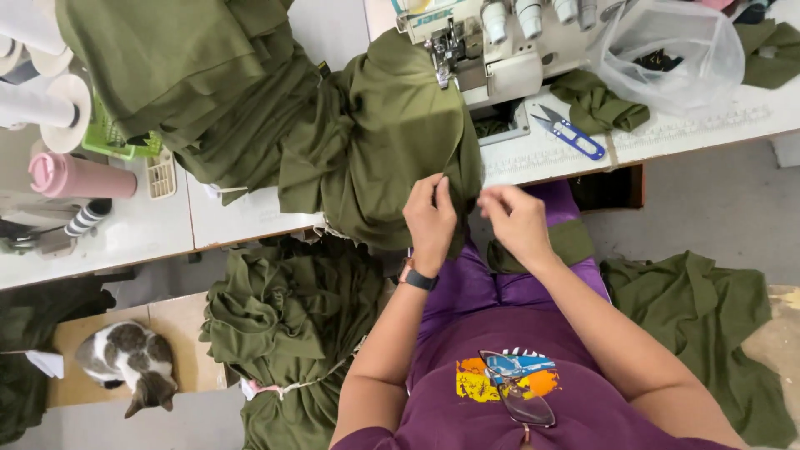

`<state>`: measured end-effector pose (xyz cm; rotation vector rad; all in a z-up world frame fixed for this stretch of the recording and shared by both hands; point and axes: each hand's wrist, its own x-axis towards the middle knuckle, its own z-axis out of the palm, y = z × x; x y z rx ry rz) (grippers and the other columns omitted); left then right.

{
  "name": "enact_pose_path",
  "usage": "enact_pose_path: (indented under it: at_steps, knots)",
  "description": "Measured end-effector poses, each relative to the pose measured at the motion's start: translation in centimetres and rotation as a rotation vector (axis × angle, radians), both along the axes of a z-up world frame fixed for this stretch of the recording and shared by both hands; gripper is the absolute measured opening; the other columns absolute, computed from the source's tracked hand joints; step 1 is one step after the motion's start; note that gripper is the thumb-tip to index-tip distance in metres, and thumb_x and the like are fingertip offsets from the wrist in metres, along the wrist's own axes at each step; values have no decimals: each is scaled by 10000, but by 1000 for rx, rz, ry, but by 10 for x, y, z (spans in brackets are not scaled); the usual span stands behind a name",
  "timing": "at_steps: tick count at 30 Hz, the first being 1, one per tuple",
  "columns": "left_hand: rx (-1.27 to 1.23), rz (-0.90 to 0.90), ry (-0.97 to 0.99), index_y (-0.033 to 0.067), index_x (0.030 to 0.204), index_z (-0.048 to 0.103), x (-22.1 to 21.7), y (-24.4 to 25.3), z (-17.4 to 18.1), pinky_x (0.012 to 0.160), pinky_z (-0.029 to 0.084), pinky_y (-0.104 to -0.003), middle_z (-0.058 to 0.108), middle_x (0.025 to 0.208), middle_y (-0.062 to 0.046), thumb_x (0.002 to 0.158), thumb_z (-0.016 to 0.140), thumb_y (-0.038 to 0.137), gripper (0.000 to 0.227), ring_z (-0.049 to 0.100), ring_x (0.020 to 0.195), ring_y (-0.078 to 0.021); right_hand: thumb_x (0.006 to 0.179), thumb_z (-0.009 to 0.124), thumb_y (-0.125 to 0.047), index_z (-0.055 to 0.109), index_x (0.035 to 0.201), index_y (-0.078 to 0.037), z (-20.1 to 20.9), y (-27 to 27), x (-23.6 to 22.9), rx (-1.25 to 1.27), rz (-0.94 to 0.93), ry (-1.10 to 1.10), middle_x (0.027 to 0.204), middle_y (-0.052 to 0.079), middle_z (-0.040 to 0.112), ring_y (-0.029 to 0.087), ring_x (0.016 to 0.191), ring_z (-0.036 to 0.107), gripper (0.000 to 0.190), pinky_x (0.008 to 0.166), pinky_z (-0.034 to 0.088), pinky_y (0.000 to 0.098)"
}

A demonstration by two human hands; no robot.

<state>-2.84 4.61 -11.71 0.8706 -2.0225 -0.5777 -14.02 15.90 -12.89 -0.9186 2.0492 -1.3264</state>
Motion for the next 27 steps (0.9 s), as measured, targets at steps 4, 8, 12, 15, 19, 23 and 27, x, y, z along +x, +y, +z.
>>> enact_pose_path:
  at_steps: [4, 8, 12, 15, 19, 23, 27]
  knots:
    - [561, -4, 293, 58, 1020, 700, 12, -15, -1, 706, 535, -322, 660, 793, -37, 1045, 600, 125, 122, 592, 793, -89, 949, 795, -136, 677, 1252, -37, 12, -37, -24, -237, -138, 70, 1052, 157, 721, 250, 957, 705, 340, 782, 599, 319]
    - [639, -46, 412, 102, 998, 640, 25, -25, 53, 767, 467, -271, 548, 827, 65, 1088, 528, 144, 150, 461, 823, -65, 937, 772, -107, 718, 1191, -14, 22, -69, -31, -385, 49, -486, 909, 62, 759, 88, 815, 695, 275, 704, 633, 230]
    - [317, -55, 277, 66, 996, 617, 22, -72, 115, 826, 482, -358, 559, 821, -75, 1082, 532, 143, 144, 508, 850, -129, 898, 806, -125, 735, 1108, -26, 60, -69, -40, -354, 98, -652, 861, 131, 762, 164, 712, 739, 242, 560, 635, 316]
    - [184, -157, 266, 88, 1006, 618, -13, -112, 109, 847, 494, -360, 576, 828, -71, 1083, 513, 140, 140, 536, 851, -131, 877, 831, -116, 735, 1019, -52, 38, -85, -45, -308, 142, -632, 834, 157, 752, 194, 685, 744, 183, 522, 611, 334]
    - [218, -236, 51, 107, 986, 588, -45, -155, 81, 782, 488, -439, 587, 767, -126, 1063, 507, 151, 120, 564, 747, -264, 911, 778, -101, 736, 1093, -26, 42, -92, -47, -378, 174, -686, 916, 165, 771, 192, 784, 761, 201, 626, 639, 367]
    - [221, -322, 40, 126, 966, 627, -45, -178, 89, 771, 501, -387, 644, 738, -50, 1054, 543, 141, 123, 569, 756, -153, 990, 706, -108, 737, 1135, -46, 17, -101, -59, -404, 117, -586, 850, 71, 769, 115, 744, 736, 161, 653, 640, 300]
    - [215, -396, 83, 112, 919, 642, -20, -128, 140, 792, 499, -349, 612, 730, -12, 1063, 580, 190, 176, 537, 797, -84, 972, 730, -110, 752, 1067, -84, 13, -92, -52, -372, 137, -462, 751, -9, 729, 49, 674, 665, 101, 620, 595, 247]
